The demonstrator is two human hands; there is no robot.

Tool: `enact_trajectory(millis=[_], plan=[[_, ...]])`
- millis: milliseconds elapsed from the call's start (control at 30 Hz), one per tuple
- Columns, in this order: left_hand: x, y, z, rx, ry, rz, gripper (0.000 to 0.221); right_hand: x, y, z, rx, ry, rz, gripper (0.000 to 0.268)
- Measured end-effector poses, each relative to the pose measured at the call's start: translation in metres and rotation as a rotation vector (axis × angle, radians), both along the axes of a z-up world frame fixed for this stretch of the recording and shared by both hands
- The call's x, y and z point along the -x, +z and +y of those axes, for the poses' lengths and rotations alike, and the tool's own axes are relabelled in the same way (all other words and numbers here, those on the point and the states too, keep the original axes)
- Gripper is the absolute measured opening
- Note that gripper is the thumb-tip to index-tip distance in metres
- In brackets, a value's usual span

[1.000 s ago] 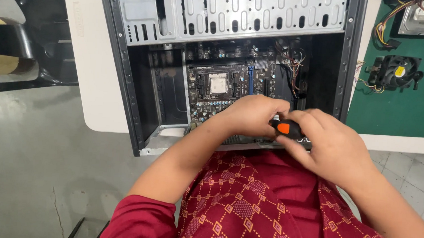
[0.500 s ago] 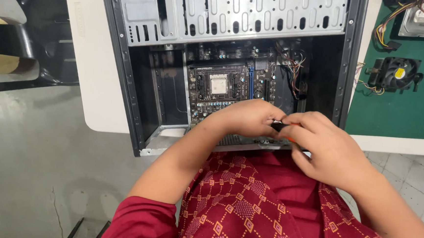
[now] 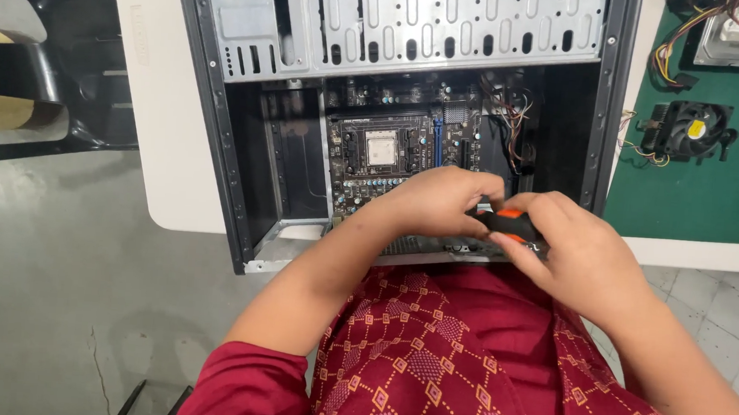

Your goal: Removing a CPU cooling fan from a motherboard inside a desktop computer case using a screwdriver.

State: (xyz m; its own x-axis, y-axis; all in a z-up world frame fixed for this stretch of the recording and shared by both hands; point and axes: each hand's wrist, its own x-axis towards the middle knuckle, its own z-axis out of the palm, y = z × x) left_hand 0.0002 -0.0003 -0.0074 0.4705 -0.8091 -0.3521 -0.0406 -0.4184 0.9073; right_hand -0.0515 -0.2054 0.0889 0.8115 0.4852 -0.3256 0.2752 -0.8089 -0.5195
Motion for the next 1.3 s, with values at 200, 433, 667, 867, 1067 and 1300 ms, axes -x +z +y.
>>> enact_trajectory(millis=[200, 433, 667, 867, 1067, 1300], plan=[[0.005, -0.011, -0.006, 0.006, -0.041, -0.014, 0.024, -0.002, -0.001, 0.001, -0.063, 0.024, 0.041, 0.047], [0.008, -0.023, 0.001, 0.173, -0.072, 0.025, 0.038, -0.002, -0.007, -0.004, -0.193, 0.095, -0.006, 0.035], [0.001, -0.004, 0.001, -0.014, 0.008, 0.013, 0.036, 0.000, -0.008, 0.000, -0.136, -0.025, -0.016, 0.035], [0.000, 0.001, -0.001, 0.007, 0.046, 0.042, 0.030, -0.003, -0.005, 0.004, -0.157, 0.018, -0.064, 0.051], [0.002, 0.012, -0.007, -0.125, 0.098, -0.021, 0.028, 0.003, -0.011, 0.001, -0.207, -0.056, 0.053, 0.038], [0.002, 0.017, -0.008, -0.102, 0.148, -0.010, 0.033, -0.001, 0.002, 0.004, -0.280, -0.043, -0.007, 0.034]])
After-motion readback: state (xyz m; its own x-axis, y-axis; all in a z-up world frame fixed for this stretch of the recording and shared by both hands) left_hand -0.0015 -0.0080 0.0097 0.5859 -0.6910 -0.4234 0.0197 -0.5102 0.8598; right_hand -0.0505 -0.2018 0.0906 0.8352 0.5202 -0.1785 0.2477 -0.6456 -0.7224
